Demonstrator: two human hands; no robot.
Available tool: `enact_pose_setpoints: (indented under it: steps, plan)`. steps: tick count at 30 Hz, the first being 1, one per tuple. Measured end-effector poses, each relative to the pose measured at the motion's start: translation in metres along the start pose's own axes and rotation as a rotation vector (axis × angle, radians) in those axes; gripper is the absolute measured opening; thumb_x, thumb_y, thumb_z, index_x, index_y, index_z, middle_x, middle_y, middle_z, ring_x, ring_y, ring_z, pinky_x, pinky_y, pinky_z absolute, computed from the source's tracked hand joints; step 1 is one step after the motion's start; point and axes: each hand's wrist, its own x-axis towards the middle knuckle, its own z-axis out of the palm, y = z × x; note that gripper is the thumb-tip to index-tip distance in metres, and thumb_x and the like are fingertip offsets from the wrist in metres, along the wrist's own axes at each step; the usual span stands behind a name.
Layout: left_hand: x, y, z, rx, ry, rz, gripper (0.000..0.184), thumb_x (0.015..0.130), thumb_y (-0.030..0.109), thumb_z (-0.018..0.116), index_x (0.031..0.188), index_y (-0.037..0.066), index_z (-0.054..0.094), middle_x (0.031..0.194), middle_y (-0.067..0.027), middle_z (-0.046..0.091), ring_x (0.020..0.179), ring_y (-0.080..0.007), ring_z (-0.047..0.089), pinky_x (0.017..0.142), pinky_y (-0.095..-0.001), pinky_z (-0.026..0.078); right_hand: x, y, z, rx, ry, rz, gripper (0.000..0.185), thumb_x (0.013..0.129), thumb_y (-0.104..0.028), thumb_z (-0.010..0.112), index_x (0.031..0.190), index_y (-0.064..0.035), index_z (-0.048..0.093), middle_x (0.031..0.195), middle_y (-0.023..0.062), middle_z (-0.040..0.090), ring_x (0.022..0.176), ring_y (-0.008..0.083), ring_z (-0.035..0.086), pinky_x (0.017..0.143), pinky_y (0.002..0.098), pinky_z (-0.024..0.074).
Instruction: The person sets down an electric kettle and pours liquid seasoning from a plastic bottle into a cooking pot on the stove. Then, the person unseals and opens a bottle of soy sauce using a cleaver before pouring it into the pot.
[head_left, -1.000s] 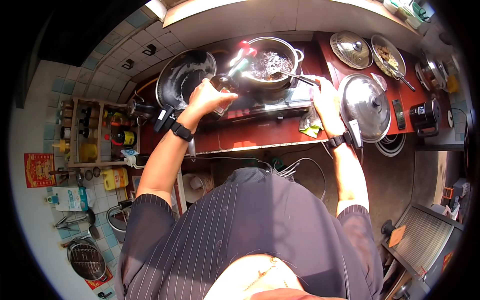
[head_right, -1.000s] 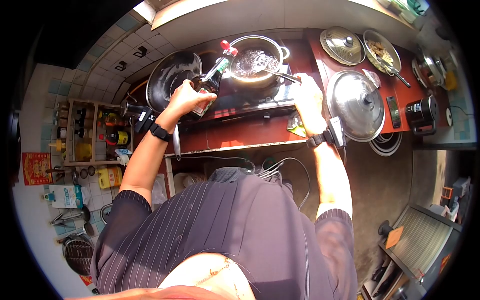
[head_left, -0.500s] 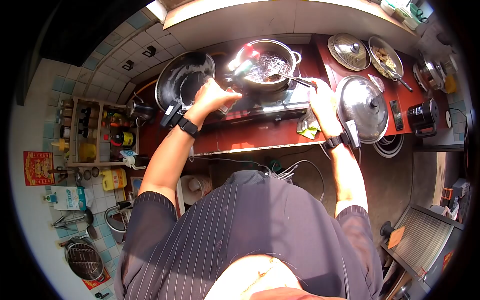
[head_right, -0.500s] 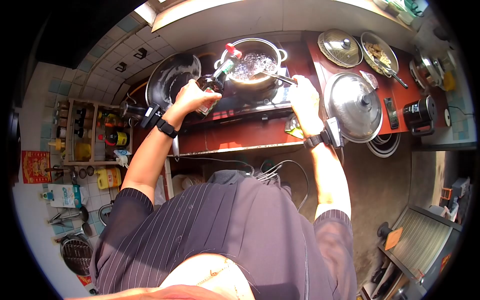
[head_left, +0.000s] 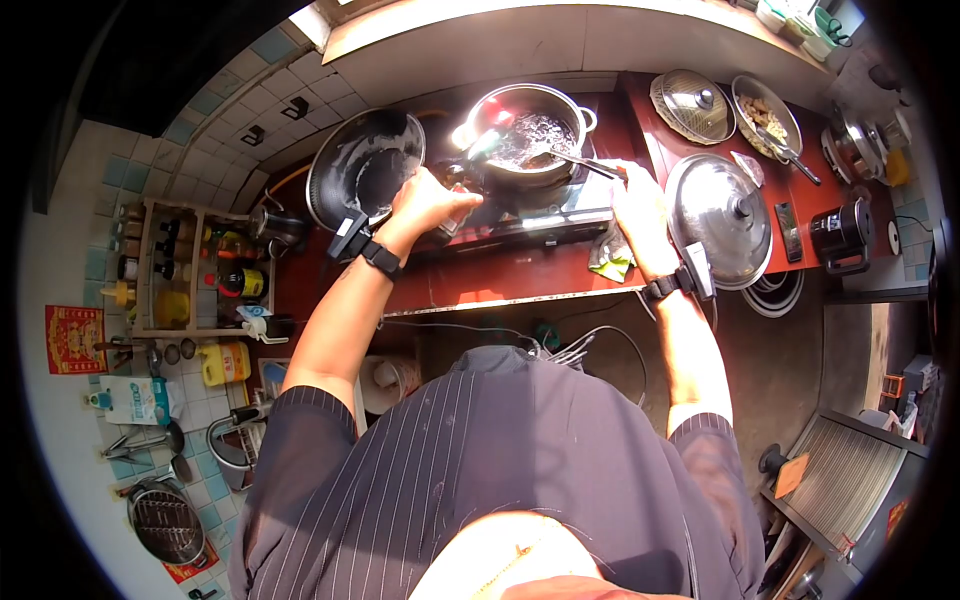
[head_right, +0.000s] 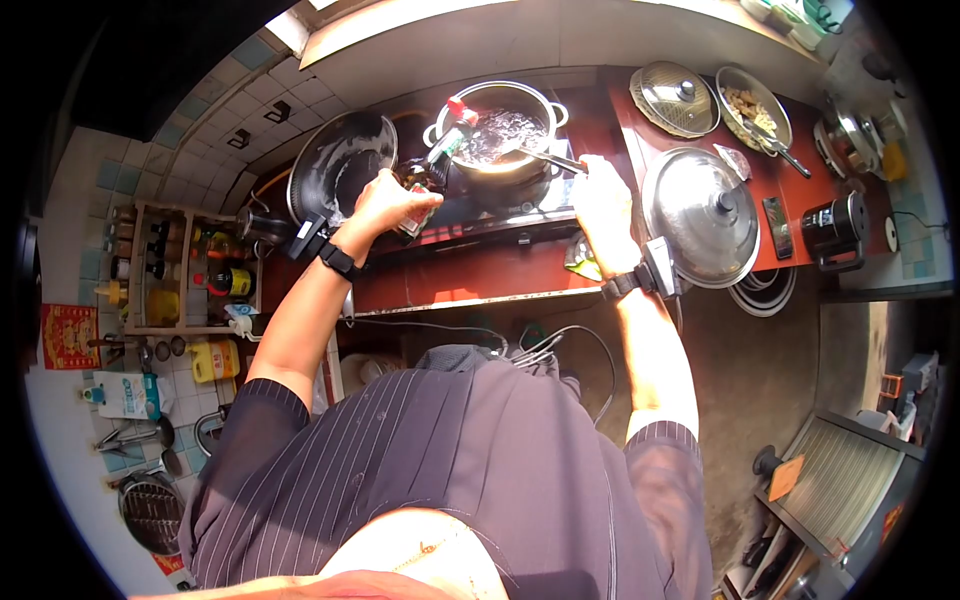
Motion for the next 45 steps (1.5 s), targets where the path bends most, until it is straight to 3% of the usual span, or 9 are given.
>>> enact_pose_setpoints:
  steps: [7,10,14,19,22,25,38,39,45]
  plan:
    - [0.008,-0.009,0.013,-0.119,-0.034,0.018,0.06,0.062,0.052,0.089,0.097,0.004,0.078,0.095,-0.0191,0.077,0.091,-0.0275,0.075,0.086,-0.0373,0.056,0.001,0.0,-0.001,-0.004,0.018,-0.04,0.022,0.093,-0.009,0.059,0.114,-0.0037,0.065,0.102,0.0185,0.07,0.095,0.0354,0.069,0.085,0.0428,0.0553]
    - [0.019,-0.02,0.03,-0.094,0.05,0.011,0.051,0.063,0.05,0.088,0.093,0.009,0.08,0.092,-0.0161,0.077,0.089,-0.0251,0.076,0.085,-0.0363,0.056,0.001,0.0,0.0,0.002,0.015,-0.043,0.022,0.093,-0.009,0.059,0.114,-0.0038,0.065,0.102,0.0183,0.069,0.094,0.0356,0.069,0.084,0.0426,0.0553]
    - [0.024,-0.023,0.035,-0.055,0.072,0.008,0.063,0.061,0.052,0.089,0.098,0.001,0.076,0.095,-0.0208,0.076,0.091,-0.0285,0.075,0.087,-0.0376,0.056,0.001,-0.001,-0.002,-0.012,0.028,-0.079,0.021,0.093,-0.009,0.06,0.113,-0.0039,0.064,0.101,0.0178,0.069,0.093,0.0354,0.069,0.084,0.0421,0.0552]
    - [0.002,0.003,0.009,-0.051,0.013,-0.034,0.098,0.059,0.057,0.09,0.119,-0.015,0.061,0.109,-0.0294,0.071,0.104,-0.0347,0.072,0.092,-0.0381,0.055,0.002,-0.001,-0.002,-0.026,0.012,-0.057,0.021,0.092,-0.009,0.06,0.113,-0.0046,0.064,0.101,0.0172,0.069,0.093,0.0347,0.069,0.084,0.0418,0.0553]
    - [0.0,0.005,0.005,-0.103,-0.036,-0.053,0.11,0.058,0.06,0.09,0.126,-0.017,0.053,0.117,-0.03,0.068,0.112,-0.0351,0.068,0.095,-0.0372,0.053,0.002,0.0,-0.002,-0.047,-0.005,-0.048,0.021,0.093,-0.01,0.059,0.113,-0.005,0.064,0.101,0.0166,0.069,0.093,0.0343,0.069,0.084,0.0418,0.0552]
    - [0.006,-0.006,0.022,-0.216,0.053,-0.016,0.109,0.057,0.061,0.091,0.125,-0.016,0.054,0.118,-0.0289,0.068,0.112,-0.034,0.067,0.097,-0.0375,0.052,0.003,-0.002,-0.002,-0.069,-0.006,-0.055,0.021,0.093,-0.011,0.058,0.113,-0.0052,0.064,0.102,0.0161,0.069,0.094,0.0339,0.069,0.084,0.0416,0.0552]
    - [0.042,-0.008,0.058,-0.674,0.031,0.025,0.123,0.059,0.058,0.093,0.142,-0.016,0.039,0.134,-0.0302,0.058,0.125,-0.0305,0.059,0.104,-0.0364,0.048,0.002,0.005,0.006,-0.032,-0.028,-0.063,0.02,0.093,-0.01,0.053,0.11,-0.0049,0.063,0.102,0.0176,0.068,0.093,0.036,0.068,0.083,0.0434,0.0543]
    - [0.045,-0.003,0.065,-0.727,0.162,0.067,0.066,0.071,0.035,0.094,0.112,-0.002,0.057,0.099,-0.0104,0.071,0.086,-0.0141,0.069,0.078,-0.0297,0.056,0.002,0.006,0.007,-0.025,-0.03,-0.065,0.02,0.094,-0.01,0.052,0.11,-0.0048,0.063,0.101,0.018,0.068,0.093,0.0365,0.068,0.083,0.0437,0.0542]
    - [0.033,0.007,0.068,-1.024,-0.011,0.078,0.053,0.079,0.03,0.089,0.112,0.002,0.06,0.098,-0.0064,0.071,0.084,-0.0125,0.069,0.077,-0.0284,0.057,0.0,0.012,0.013,0.041,-0.071,-0.041,0.02,0.094,-0.009,0.051,0.111,-0.0047,0.062,0.1,0.0187,0.067,0.089,0.0378,0.067,0.079,0.0445,0.054]
